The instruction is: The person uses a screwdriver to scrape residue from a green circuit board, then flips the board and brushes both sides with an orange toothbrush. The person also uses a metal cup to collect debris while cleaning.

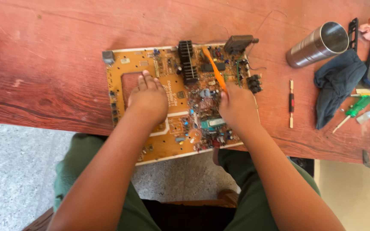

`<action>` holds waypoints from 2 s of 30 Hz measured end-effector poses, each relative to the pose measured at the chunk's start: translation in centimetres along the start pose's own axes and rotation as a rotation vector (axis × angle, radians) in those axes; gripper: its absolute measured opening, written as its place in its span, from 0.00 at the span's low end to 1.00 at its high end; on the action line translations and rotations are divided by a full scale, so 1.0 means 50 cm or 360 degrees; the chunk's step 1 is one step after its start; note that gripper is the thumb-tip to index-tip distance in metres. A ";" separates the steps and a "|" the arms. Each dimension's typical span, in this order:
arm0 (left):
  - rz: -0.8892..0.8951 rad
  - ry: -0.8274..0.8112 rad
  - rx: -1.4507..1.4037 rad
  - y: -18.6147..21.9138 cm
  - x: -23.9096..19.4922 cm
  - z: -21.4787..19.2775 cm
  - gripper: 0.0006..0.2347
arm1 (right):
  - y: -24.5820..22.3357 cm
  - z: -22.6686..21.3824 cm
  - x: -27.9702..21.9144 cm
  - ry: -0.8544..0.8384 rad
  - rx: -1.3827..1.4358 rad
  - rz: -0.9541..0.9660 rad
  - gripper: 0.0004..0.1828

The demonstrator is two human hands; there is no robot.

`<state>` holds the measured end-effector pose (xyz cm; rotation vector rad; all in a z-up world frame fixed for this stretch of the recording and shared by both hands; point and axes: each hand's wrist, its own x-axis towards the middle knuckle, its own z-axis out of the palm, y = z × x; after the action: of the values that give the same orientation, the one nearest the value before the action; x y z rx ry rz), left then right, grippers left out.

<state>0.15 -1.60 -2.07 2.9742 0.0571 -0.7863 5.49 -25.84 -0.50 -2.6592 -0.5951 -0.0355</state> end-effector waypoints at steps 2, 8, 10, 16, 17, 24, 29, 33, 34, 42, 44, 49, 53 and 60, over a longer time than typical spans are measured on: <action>-0.0065 -0.0044 -0.0055 0.012 0.002 0.004 0.27 | -0.003 -0.007 0.003 0.0011 -0.0069 -0.0007 0.07; -0.0079 -0.0018 -0.0073 0.007 0.000 -0.004 0.27 | -0.036 -0.043 -0.015 -0.0258 -0.0244 0.0097 0.08; -0.0086 -0.0031 -0.0064 0.005 0.001 -0.003 0.27 | -0.040 -0.056 -0.021 -0.0338 -0.0412 0.0035 0.08; -0.0095 -0.0009 -0.0019 0.014 0.005 0.000 0.28 | -0.042 -0.055 0.006 -0.0269 -0.0339 0.0139 0.10; -0.0093 -0.0009 -0.0020 0.013 0.004 0.001 0.28 | -0.040 -0.053 0.008 -0.0303 -0.0302 0.0095 0.09; -0.0071 0.0053 -0.0019 0.008 0.000 0.006 0.28 | -0.011 -0.056 0.013 -0.0469 0.0360 0.0118 0.08; -0.0040 0.0043 -0.0119 0.005 -0.013 -0.016 0.28 | -0.058 -0.066 -0.009 -0.0746 0.1355 0.0808 0.11; 0.0145 0.0438 -0.0272 -0.003 -0.023 -0.033 0.36 | -0.084 -0.105 -0.036 -0.0784 0.1574 0.0979 0.09; 0.0208 0.0495 -0.0377 -0.005 -0.022 -0.035 0.38 | -0.085 -0.110 -0.032 -0.0789 0.1641 0.1034 0.08; 0.0528 0.0539 -0.0626 0.039 -0.001 -0.023 0.44 | -0.095 -0.102 -0.016 -0.0822 0.1611 0.0938 0.09; 0.0514 0.0523 -0.0644 0.043 0.003 -0.015 0.44 | -0.106 -0.108 -0.024 -0.0794 0.1635 0.0960 0.08; 0.0498 0.0516 -0.0656 0.054 0.008 0.000 0.45 | -0.084 -0.082 -0.018 -0.0799 0.1870 0.0912 0.08; 0.0383 0.0354 -0.0640 0.052 0.001 -0.026 0.48 | -0.053 -0.055 0.000 -0.0826 0.1878 0.1089 0.04; 0.0365 0.0274 -0.0646 0.050 -0.004 -0.014 0.51 | -0.054 -0.063 -0.019 -0.0778 0.1891 0.1004 0.05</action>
<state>0.45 -4.05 -1.24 2.5931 -0.1022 -0.4296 3.73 -25.26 3.30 -1.5391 0.1408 0.8706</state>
